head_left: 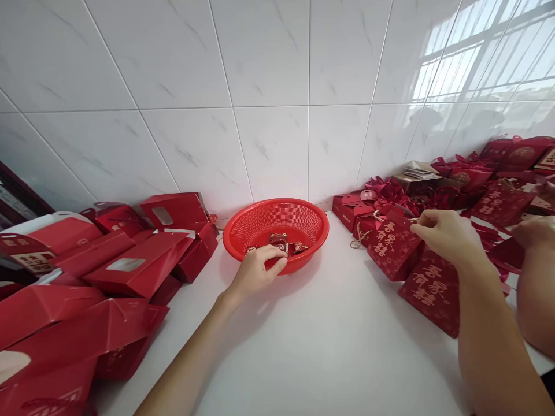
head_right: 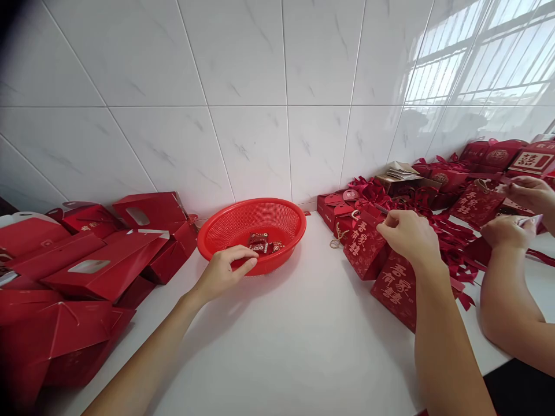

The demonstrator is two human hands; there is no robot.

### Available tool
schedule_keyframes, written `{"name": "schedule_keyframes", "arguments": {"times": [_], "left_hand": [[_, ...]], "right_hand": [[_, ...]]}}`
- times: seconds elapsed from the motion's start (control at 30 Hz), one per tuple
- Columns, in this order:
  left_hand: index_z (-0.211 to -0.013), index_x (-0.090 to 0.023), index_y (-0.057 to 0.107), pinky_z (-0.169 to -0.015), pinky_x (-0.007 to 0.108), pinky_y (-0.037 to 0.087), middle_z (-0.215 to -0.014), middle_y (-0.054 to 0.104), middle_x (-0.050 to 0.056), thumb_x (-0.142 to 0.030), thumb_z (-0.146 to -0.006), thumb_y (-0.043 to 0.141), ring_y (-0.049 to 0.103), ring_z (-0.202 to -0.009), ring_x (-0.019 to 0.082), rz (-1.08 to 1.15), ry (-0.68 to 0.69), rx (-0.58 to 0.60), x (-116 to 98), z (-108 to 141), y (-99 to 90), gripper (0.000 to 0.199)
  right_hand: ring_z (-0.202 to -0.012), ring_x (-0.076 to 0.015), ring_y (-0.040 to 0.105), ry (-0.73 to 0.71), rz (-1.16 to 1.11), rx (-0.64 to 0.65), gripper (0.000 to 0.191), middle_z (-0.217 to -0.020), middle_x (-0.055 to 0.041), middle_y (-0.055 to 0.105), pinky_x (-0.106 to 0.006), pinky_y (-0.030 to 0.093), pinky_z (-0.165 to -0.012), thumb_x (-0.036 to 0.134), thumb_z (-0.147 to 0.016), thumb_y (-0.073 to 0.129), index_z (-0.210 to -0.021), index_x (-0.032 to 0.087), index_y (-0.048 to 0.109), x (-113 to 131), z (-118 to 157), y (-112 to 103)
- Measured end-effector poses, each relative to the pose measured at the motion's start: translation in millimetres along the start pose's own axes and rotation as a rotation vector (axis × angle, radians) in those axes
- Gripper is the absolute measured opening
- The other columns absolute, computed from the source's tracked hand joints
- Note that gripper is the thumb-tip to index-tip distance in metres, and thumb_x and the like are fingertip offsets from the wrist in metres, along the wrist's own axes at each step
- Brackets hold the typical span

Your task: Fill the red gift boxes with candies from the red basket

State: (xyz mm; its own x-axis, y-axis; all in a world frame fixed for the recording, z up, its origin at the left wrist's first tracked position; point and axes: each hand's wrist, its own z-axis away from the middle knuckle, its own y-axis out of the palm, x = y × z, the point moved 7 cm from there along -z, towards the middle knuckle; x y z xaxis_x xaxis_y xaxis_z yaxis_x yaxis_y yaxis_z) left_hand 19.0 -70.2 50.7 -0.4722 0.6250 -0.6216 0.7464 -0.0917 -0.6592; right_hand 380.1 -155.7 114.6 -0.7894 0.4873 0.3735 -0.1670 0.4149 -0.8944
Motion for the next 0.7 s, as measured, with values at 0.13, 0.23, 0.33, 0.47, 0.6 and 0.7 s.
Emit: {"name": "schedule_keyframes", "arguments": {"times": [0.13, 0.23, 0.33, 0.47, 0.6, 0.7], "left_hand": [[-0.089, -0.024, 0.077, -0.074, 0.031, 0.054, -0.094, 0.078, 0.004, -0.035, -0.090, 0.058, 0.072, -0.087, 0.022, -0.016, 0.000, -0.004, -1.0, 1.0, -0.2, 0.022], [-0.089, -0.024, 0.077, -0.074, 0.031, 0.055, -0.094, 0.078, 0.004, -0.034, -0.090, 0.058, 0.071, -0.087, 0.022, -0.027, 0.014, -0.007, -1.4, 1.3, -0.2, 0.022], [-0.090, -0.023, 0.077, -0.077, 0.031, 0.055, -0.095, 0.078, 0.004, -0.035, -0.090, 0.058, 0.071, -0.088, 0.022, -0.034, 0.019, -0.004, 0.0, 1.4, 0.7, 0.022], [-0.092, -0.022, 0.076, -0.081, 0.032, 0.056, -0.096, 0.077, 0.004, -0.036, -0.091, 0.056, 0.071, -0.089, 0.022, -0.045, 0.004, 0.002, 1.5, 1.6, 2.0, 0.024], [-0.092, -0.022, 0.076, -0.083, 0.032, 0.055, -0.097, 0.077, 0.003, -0.034, -0.091, 0.055, 0.071, -0.091, 0.021, -0.053, -0.015, 0.007, 0.5, 1.8, 2.6, 0.024], [-0.093, -0.022, 0.076, -0.083, 0.032, 0.055, -0.097, 0.077, 0.003, -0.034, -0.091, 0.054, 0.071, -0.092, 0.021, -0.057, -0.019, 0.005, 0.5, 1.9, 2.9, 0.025]], "right_hand": [[-0.072, -0.0249, 0.055, -0.007, 0.092, -0.008, 0.013, -0.079, -0.0110, 0.068, -0.033, 0.034, -0.058, 0.022, -0.081, 0.055, -0.068, 0.022, 0.056, 5.9, -3.1, 5.8], [-0.070, -0.0241, 0.057, -0.074, 0.105, 0.019, 0.013, -0.075, -0.0090, 0.066, -0.032, 0.034, -0.058, 0.017, -0.079, 0.052, -0.066, 0.022, 0.052, 10.9, -9.3, 23.8], [-0.072, -0.0243, 0.059, -0.082, 0.112, 0.027, 0.014, -0.071, -0.0070, 0.064, -0.032, 0.035, -0.059, 0.015, -0.078, 0.051, -0.066, 0.022, 0.050, 9.9, -12.5, 36.8], [-0.078, -0.0258, 0.061, -0.027, 0.126, 0.019, 0.013, -0.078, -0.0085, 0.066, -0.031, 0.034, -0.058, 0.018, -0.080, 0.053, -0.068, 0.022, 0.052, 5.7, -11.6, 34.7], [-0.083, -0.0270, 0.062, 0.082, 0.159, 0.052, 0.009, -0.089, -0.0100, 0.067, -0.032, 0.033, -0.058, 0.019, -0.083, 0.053, -0.075, 0.022, 0.058, -2.4, -11.1, 26.1], [-0.089, -0.0287, 0.062, 0.106, 0.155, 0.072, 0.011, -0.093, -0.0127, 0.066, -0.034, 0.034, -0.063, 0.017, -0.084, 0.052, -0.078, 0.020, 0.060, -7.6, -12.7, 23.9]]}}
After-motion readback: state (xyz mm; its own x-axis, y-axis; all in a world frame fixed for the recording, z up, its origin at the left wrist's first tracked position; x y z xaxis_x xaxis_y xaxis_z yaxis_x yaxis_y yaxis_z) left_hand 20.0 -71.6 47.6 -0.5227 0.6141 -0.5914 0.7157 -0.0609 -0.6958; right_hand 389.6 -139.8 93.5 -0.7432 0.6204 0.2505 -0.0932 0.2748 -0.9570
